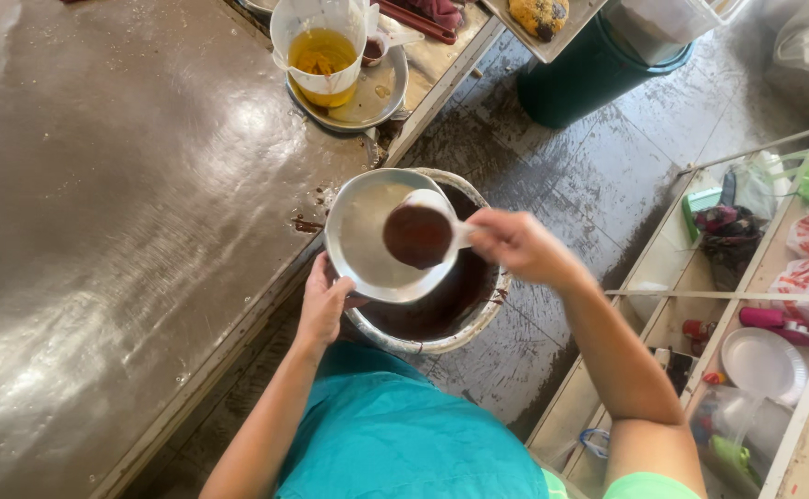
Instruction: The person scoops chocolate batter from a large bucket using a ladle and fills paper liners in a muffin tray. They then stir the batter in the bucket with a spatula and transfer some batter into a separate metal bowl.
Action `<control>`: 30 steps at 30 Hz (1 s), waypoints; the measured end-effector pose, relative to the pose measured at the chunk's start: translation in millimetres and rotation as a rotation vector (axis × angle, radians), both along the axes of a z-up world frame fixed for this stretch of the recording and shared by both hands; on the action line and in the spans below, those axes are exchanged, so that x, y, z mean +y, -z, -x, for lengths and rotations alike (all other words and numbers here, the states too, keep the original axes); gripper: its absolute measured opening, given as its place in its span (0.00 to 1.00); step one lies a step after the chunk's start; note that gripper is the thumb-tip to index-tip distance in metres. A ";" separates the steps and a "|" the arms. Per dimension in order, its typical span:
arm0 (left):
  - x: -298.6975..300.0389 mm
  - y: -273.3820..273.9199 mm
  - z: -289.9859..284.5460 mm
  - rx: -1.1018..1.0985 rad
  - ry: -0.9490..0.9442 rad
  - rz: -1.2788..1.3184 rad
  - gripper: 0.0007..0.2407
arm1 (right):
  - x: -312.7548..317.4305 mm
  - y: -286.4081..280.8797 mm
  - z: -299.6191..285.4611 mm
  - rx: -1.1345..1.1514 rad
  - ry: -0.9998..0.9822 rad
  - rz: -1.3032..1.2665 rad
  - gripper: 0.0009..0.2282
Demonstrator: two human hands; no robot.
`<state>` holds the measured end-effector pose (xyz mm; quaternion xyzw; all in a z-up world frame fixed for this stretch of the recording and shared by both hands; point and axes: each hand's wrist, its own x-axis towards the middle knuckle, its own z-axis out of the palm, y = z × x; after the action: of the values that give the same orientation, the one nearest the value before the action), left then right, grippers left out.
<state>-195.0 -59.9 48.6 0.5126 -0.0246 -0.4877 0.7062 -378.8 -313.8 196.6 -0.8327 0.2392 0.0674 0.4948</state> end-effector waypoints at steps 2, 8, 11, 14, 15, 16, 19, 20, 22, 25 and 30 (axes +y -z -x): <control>1.1 -9.2 1.5 0.015 0.026 0.009 0.23 | 36.9 6.8 -14.4 -0.332 -0.224 0.446 0.04; 9.1 -36.2 -3.0 0.010 0.014 0.064 0.28 | 67.5 3.0 -17.4 -0.513 -0.299 1.046 0.06; 7.7 -44.6 -4.1 0.054 -0.012 0.059 0.28 | 62.2 -3.1 -7.0 -0.556 -0.294 1.170 0.07; 3.3 -49.1 -3.1 0.005 -0.028 0.045 0.30 | 58.0 -1.0 0.8 -0.707 -0.147 1.197 0.08; 2.2 -50.6 -2.6 0.005 -0.031 0.059 0.30 | 57.9 2.6 0.5 -0.677 -0.147 1.180 0.08; 1.9 -51.9 -2.7 0.004 -0.033 0.073 0.31 | 59.6 7.6 -0.3 -0.648 -0.144 1.163 0.09; -0.2 -55.9 -1.9 0.020 -0.032 0.140 0.30 | 64.8 21.6 -2.4 -0.580 -0.133 1.106 0.10; -2.8 -56.5 -2.6 0.029 -0.030 0.170 0.30 | 65.0 25.1 -3.7 -0.560 -0.128 1.088 0.11; -5.3 -57.0 -4.5 0.003 -0.026 0.151 0.32 | 65.2 28.0 -3.6 -0.614 -0.101 1.108 0.12; -2.7 -53.7 -3.4 0.010 -0.046 0.157 0.31 | 67.9 30.3 -3.1 -0.636 -0.096 1.118 0.12; -8.6 -50.7 -6.0 0.021 -0.068 0.148 0.32 | 63.3 27.0 -3.2 -0.731 -0.034 1.197 0.11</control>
<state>-189.0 -68.5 99.3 0.4547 -0.0357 -0.4654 0.7585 -375.6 -250.5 169.6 -0.9349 0.0403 -0.3527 -0.0010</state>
